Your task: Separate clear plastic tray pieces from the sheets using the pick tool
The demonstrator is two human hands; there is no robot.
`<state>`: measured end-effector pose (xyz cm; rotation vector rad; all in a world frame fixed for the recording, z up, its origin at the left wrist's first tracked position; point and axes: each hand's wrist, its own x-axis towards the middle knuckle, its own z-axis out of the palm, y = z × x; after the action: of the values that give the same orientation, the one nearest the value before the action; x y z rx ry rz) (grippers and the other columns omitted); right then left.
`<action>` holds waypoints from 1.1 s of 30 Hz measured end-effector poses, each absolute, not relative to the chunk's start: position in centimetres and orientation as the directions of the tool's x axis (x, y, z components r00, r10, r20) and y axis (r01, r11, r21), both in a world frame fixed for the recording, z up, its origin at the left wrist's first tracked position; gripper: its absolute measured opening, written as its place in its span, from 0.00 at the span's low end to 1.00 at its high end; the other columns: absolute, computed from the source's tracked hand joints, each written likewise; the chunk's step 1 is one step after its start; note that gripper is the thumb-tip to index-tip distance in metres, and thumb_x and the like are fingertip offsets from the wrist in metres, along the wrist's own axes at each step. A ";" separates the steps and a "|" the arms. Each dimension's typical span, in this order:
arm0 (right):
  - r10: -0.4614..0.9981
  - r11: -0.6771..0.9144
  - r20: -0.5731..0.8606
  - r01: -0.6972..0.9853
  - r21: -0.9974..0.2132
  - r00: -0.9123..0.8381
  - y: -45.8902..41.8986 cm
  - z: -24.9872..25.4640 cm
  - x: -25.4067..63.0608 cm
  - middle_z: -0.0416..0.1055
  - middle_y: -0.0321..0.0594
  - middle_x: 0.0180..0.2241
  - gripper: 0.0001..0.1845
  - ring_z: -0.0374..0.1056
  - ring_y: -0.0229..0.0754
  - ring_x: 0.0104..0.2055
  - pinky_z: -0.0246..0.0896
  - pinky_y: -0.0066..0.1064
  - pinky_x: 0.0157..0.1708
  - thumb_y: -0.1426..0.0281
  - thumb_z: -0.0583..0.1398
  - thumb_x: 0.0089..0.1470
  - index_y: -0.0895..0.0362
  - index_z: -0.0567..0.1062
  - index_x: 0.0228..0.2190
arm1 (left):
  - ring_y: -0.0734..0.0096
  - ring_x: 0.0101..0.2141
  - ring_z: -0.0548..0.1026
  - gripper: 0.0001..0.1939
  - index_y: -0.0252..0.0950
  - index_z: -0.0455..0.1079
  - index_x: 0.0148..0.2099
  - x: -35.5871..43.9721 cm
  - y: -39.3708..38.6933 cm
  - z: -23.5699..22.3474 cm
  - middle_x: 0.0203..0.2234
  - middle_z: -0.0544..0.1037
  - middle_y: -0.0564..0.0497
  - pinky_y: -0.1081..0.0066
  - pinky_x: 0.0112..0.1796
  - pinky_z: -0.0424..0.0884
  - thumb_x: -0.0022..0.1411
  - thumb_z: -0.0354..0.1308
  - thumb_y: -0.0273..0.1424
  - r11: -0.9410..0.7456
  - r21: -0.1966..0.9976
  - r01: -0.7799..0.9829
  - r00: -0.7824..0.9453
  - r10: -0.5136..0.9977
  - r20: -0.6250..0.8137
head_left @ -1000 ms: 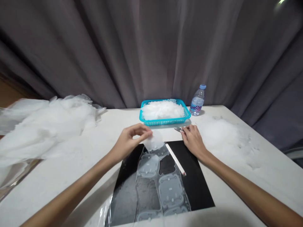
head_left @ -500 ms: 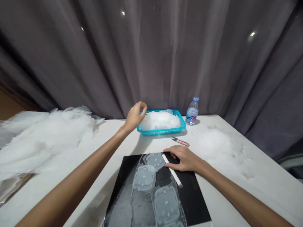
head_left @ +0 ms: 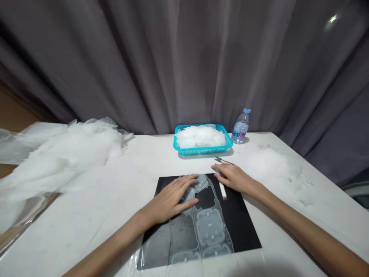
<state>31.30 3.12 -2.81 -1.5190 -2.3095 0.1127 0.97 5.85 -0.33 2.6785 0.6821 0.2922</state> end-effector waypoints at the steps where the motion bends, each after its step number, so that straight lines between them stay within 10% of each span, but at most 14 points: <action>1: 0.911 0.393 0.233 0.886 -0.245 -0.340 2.9 -2.6 31.3 0.79 0.41 0.35 0.10 0.78 0.48 0.42 0.70 0.37 0.46 0.72 0.59 0.66 0.52 0.76 0.48 | 0.51 0.69 0.65 0.27 0.41 0.60 0.71 1.0 6.1 -0.4 0.73 0.62 0.40 0.47 0.66 0.64 0.77 0.52 0.47 -0.816 0.397 0.421 0.863 0.495 0.103; 10: 0.964 0.266 0.040 0.950 -0.164 -0.263 1.5 -0.8 31.3 0.77 0.47 0.33 0.14 0.76 0.50 0.36 0.65 0.33 0.35 0.83 0.58 0.58 0.59 0.76 0.44 | 0.49 0.71 0.61 0.30 0.40 0.58 0.73 1.4 7.3 -0.6 0.73 0.62 0.41 0.47 0.69 0.60 0.78 0.51 0.47 -0.761 0.492 0.423 0.836 0.537 0.111; 16: 0.893 0.451 0.246 0.745 -0.491 -0.377 0.6 3.3 31.2 0.77 0.42 0.40 0.14 0.74 0.43 0.37 0.70 0.34 0.40 0.74 0.54 0.67 0.54 0.78 0.47 | 0.54 0.56 0.75 0.16 0.40 0.71 0.59 -2.8 5.9 0.7 0.56 0.77 0.42 0.54 0.58 0.71 0.74 0.60 0.39 -0.840 0.412 0.352 0.827 0.486 0.283; 26: 0.897 0.441 0.351 0.533 -0.722 -0.268 2.7 -2.1 27.3 0.77 0.44 0.46 0.10 0.75 0.46 0.46 0.72 0.39 0.50 0.68 0.63 0.63 0.54 0.74 0.47 | 0.53 0.53 0.77 0.20 0.42 0.71 0.66 -3.5 3.4 -0.4 0.57 0.77 0.41 0.55 0.55 0.74 0.75 0.57 0.37 -0.925 0.259 0.279 0.900 0.346 0.264; 33: 0.843 0.537 0.332 0.629 -0.562 -0.423 3.1 -2.5 28.4 0.78 0.45 0.46 0.08 0.73 0.51 0.50 0.69 0.43 0.52 0.64 0.64 0.65 0.53 0.75 0.44 | 0.57 0.49 0.80 0.20 0.41 0.71 0.67 -3.0 2.5 -0.2 0.53 0.81 0.43 0.58 0.52 0.75 0.76 0.55 0.31 -0.945 0.220 0.242 0.899 0.304 0.315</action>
<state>28.44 3.14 -2.51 -1.1856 -2.1897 0.4767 -3.01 2.54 -0.19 2.8896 0.4188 0.5211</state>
